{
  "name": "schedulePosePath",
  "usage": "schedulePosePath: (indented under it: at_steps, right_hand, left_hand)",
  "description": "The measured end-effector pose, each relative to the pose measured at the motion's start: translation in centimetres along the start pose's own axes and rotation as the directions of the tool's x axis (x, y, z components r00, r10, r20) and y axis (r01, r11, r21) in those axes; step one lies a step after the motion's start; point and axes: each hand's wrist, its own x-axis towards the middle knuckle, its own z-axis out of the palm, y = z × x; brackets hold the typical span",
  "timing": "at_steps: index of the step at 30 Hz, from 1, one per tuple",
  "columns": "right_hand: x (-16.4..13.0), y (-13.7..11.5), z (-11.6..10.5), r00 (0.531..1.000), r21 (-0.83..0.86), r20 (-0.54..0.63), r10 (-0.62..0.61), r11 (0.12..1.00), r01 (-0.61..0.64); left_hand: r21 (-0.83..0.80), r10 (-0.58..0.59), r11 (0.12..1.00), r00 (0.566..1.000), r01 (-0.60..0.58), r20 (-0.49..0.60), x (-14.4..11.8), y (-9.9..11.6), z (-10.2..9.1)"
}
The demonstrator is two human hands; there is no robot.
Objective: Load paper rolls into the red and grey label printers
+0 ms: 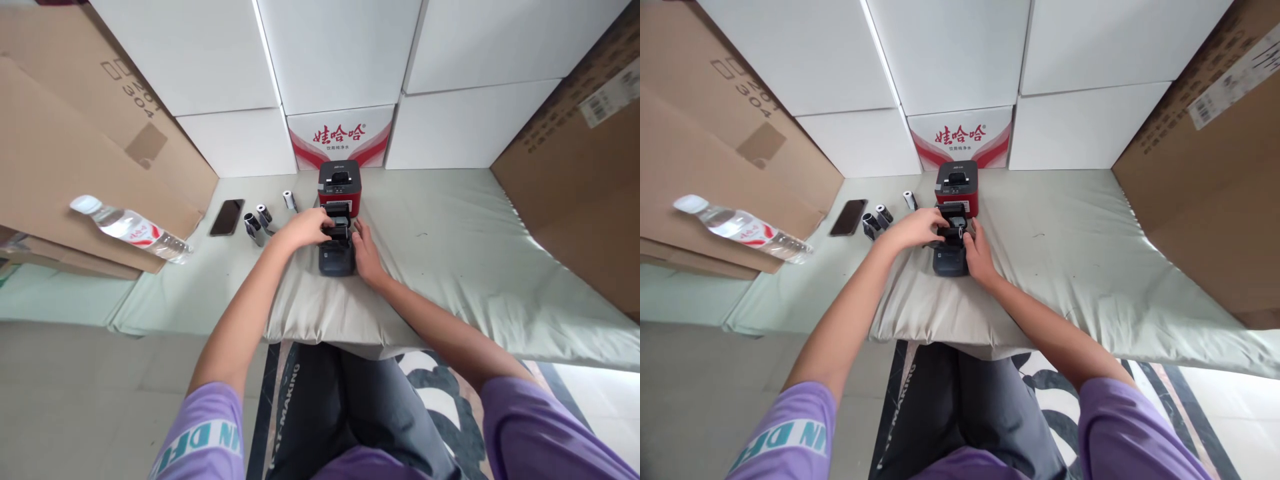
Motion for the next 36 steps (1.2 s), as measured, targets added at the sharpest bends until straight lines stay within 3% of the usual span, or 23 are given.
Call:
schedulePosePath:
  at_steps: [2,4,8,11,17,22,26,31,33,36]
  right_hand:
    - [0.0,0.0,0.0,1.0,0.011,-0.004,0.001,1.0,-0.001]
    - [0.0,0.0,0.1,1.0,0.018,-0.005,0.002,1.0,-0.002]
    - [0.0,-0.3,0.2,1.0,-0.015,-0.013,0.011,1.0,-0.011]
    - [0.0,-0.4,0.2,1.0,-0.027,-0.017,0.009,1.0,-0.009]
    - [0.1,0.1,0.0,1.0,-0.012,-0.014,0.001,1.0,-0.002]
    - [0.2,-0.1,0.0,1.0,-0.044,-0.002,0.021,0.999,-0.021]
    - [0.0,-0.6,0.0,0.999,-0.039,0.001,0.032,0.999,-0.032]
    - [0.0,-0.5,0.1,1.0,-0.036,-0.009,0.021,0.999,-0.021]
    - [0.0,-0.3,0.0,1.0,-0.041,-0.015,0.019,0.999,-0.02]
    - [0.1,-0.2,0.0,1.0,-0.041,-0.017,0.017,0.999,-0.018]
  left_hand:
    - [-0.114,-0.011,0.993,0.995,0.023,0.104,-0.6,-1.0,-2.0]
    - [-0.213,-0.089,0.971,0.989,0.113,0.119,-1.2,-2.2,-4.2]
    - [-0.3,-0.268,0.928,0.955,0.221,-0.126,-1.2,-5.0,-8.5]
    - [-0.351,-0.409,0.877,0.893,0.327,-0.19,0.0,-7.1,-10.3]
    - [-0.417,-0.604,0.752,0.787,0.51,-0.126,3.2,-9.2,-9.7]
    - [-0.482,-0.651,0.695,0.752,0.533,-0.106,4.8,-9.3,-8.5]
    - [-0.552,-0.692,0.625,0.719,0.552,-0.064,5.5,-9.5,-9.3]
    - [-0.55,-0.768,0.544,0.641,0.634,-0.021,4.9,-10.4,-10.1]
    - [-0.495,-0.773,0.554,0.635,0.669,-0.008,4.5,-10.9,-9.7]
    - [-0.337,-0.739,0.637,0.673,0.693,-0.014,4.2,-11.7,-8.7]
